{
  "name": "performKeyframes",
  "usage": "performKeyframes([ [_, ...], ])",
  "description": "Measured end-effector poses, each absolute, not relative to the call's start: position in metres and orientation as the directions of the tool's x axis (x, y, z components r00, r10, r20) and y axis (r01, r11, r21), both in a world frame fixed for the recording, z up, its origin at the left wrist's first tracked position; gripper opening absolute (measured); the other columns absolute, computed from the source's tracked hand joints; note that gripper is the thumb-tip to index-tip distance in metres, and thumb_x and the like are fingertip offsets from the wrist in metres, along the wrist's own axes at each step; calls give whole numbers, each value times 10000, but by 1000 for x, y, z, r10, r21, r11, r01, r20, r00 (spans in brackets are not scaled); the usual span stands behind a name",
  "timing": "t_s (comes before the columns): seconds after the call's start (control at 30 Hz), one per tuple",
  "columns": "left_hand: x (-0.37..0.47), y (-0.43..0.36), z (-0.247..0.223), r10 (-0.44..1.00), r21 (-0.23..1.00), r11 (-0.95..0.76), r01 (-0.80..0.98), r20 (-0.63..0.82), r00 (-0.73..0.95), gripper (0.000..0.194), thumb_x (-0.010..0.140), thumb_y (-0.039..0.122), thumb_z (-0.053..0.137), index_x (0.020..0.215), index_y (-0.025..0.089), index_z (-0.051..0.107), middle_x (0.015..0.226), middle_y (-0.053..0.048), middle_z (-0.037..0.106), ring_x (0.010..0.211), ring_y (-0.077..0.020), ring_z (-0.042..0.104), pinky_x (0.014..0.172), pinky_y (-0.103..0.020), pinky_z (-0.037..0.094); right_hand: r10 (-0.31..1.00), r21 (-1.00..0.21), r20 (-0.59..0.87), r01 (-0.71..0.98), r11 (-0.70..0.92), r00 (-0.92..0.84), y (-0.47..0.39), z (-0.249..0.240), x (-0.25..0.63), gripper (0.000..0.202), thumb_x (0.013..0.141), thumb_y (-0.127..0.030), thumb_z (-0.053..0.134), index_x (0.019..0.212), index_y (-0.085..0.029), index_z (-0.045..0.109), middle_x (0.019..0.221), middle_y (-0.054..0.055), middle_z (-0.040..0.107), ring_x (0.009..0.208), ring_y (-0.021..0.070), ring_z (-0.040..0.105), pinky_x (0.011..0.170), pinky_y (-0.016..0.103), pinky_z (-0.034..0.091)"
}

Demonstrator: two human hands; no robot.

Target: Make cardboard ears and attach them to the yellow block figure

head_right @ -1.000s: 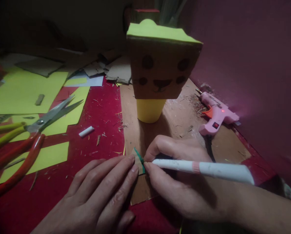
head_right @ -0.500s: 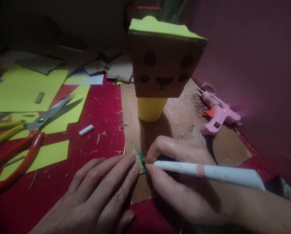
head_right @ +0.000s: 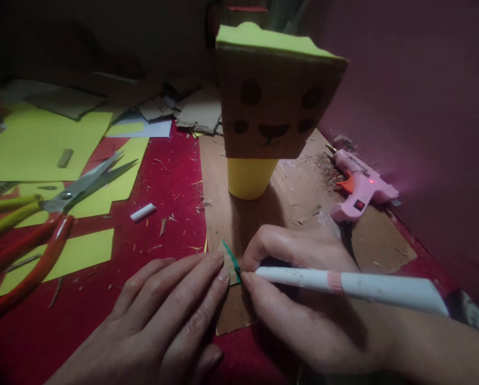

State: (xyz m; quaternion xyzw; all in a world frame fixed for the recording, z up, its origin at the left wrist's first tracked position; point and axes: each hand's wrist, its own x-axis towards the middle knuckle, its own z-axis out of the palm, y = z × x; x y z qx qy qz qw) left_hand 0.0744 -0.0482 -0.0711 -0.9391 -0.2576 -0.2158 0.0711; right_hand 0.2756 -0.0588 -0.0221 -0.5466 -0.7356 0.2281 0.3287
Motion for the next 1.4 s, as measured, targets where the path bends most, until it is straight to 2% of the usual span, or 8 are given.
performKeyframes([
  [0.27,76,-47,-72,452,-27,-858,513,435,779,366,915,294,409,1199,123,565,1256,-84,589,1137,-249,464,978,-405,288,948,-695,258,646,315,-185,-56,-22,274,166,755,-125,538,662,-261,556,508,-91,575,391,38,489,348,168,354],
  [0.5,75,-47,-72,438,-37,-861,508,453,776,364,912,300,408,1175,118,583,1251,-88,593,1129,-252,471,979,-403,286,962,-701,213,659,274,-174,-60,-22,274,169,761,-144,544,640,-261,544,498,-103,549,386,40,487,358,182,360],
  [0.67,75,-50,-71,466,-28,-853,522,413,783,364,919,305,416,1199,128,569,1289,-86,567,1164,-253,454,993,-409,290,964,-724,214,637,264,-157,-60,-23,272,173,751,-138,540,623,-254,550,493,-82,563,392,66,510,345,204,364],
  [0.8,76,-49,-71,465,-31,-851,524,418,780,361,921,291,404,1196,126,569,1283,-90,569,1163,-254,457,993,-414,291,963,-732,220,627,268,-156,-61,-23,271,185,746,-129,538,605,-250,540,475,-83,552,380,60,505,317,195,344],
  [1.07,75,-50,-70,476,-12,-850,527,411,778,351,911,275,418,1201,136,558,1290,-79,565,1166,-245,451,993,-404,286,958,-740,204,610,284,-199,-60,-22,273,185,731,-110,545,593,-233,529,474,-82,534,379,43,473,357,165,362],
  [1.27,75,-49,-71,462,-12,-854,520,440,770,370,913,307,414,1202,127,560,1278,-82,575,1155,-242,467,988,-403,293,991,-822,108,555,130,-73,-59,-16,284,151,731,-163,604,637,-277,573,465,-79,569,322,81,500,245,146,361],
  [1.4,75,-49,-70,471,-16,-853,522,407,783,377,908,318,438,1209,126,558,1286,-79,571,1157,-244,459,983,-400,296,967,-729,210,637,253,-144,-59,-17,278,160,723,-133,583,643,-270,565,516,-70,606,382,90,534,354,199,427],
])
